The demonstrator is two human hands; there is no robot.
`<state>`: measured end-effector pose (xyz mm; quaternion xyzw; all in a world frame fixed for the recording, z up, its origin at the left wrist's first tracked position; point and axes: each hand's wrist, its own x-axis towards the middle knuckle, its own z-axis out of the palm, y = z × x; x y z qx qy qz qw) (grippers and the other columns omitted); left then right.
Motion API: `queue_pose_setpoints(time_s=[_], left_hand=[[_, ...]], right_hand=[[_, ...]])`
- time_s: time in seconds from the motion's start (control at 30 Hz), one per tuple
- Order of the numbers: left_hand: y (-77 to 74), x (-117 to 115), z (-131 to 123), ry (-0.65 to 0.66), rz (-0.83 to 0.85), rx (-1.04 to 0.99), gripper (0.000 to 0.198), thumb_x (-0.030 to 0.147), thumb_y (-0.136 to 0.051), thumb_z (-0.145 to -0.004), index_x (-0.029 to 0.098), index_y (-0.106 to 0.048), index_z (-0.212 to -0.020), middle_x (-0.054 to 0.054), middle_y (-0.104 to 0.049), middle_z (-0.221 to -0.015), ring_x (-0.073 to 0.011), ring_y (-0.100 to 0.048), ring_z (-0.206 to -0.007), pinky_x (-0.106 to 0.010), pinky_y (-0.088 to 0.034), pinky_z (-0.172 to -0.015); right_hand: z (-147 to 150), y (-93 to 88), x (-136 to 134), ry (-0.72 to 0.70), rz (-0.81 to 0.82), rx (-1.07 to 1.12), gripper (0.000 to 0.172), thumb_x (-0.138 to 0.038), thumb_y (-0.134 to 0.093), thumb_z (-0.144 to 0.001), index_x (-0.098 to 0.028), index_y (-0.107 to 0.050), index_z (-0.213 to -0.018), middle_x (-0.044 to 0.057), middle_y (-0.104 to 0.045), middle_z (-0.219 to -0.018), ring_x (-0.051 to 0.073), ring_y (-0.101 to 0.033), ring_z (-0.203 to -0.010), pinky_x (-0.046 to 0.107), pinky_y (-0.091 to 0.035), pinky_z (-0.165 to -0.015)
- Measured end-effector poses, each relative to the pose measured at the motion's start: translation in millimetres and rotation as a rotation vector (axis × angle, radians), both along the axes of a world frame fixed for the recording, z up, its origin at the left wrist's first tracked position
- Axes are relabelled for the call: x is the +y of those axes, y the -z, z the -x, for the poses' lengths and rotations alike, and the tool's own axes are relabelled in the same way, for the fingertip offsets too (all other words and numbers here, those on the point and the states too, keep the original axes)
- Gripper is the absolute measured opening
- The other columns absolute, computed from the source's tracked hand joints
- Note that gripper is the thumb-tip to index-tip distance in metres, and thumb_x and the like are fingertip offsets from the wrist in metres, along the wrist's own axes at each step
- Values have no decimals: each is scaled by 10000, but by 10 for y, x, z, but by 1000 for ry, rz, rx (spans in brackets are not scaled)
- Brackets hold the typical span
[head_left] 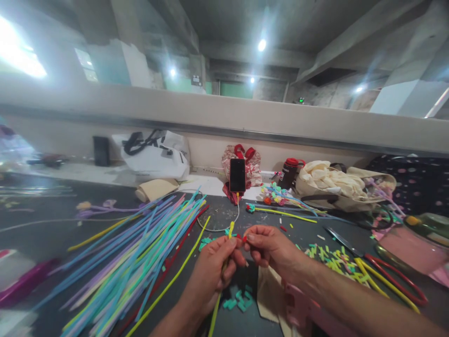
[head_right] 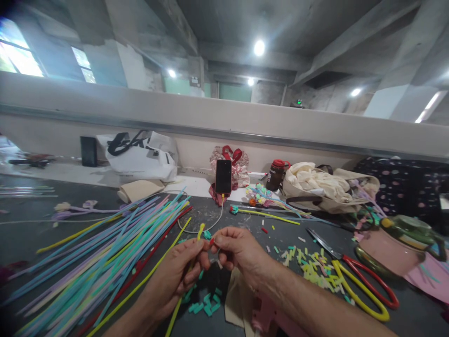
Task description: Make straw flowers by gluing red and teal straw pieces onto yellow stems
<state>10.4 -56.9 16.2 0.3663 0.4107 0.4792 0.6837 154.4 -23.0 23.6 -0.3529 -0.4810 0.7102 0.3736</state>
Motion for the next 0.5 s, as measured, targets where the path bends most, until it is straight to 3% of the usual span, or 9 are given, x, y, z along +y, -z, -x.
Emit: queue_pose_setpoints(time_s=[0.23, 0.5], left_hand=[[-16, 7, 10, -19, 52, 13, 171, 290, -641, -618, 149, -545, -629, 37, -553, -456, 5, -247, -278, -127, -96, -295], [47, 40, 30, -21, 57, 19, 215, 319, -643, -631, 146, -518, -612, 39, -537, -431, 10, -226, -285, -136, -81, -317]], right_hand=[[21, 29, -7, 47, -79, -100, 216, -343, -656, -652, -148, -573, -692, -70, -504, -463, 26, -416, -342, 137, -231, -327], [19, 33, 12, 48, -173, -231, 198, -339, -643, -656, -144, -609, -666, -62, -511, -482, 35, -417, -362, 156, -248, -350]])
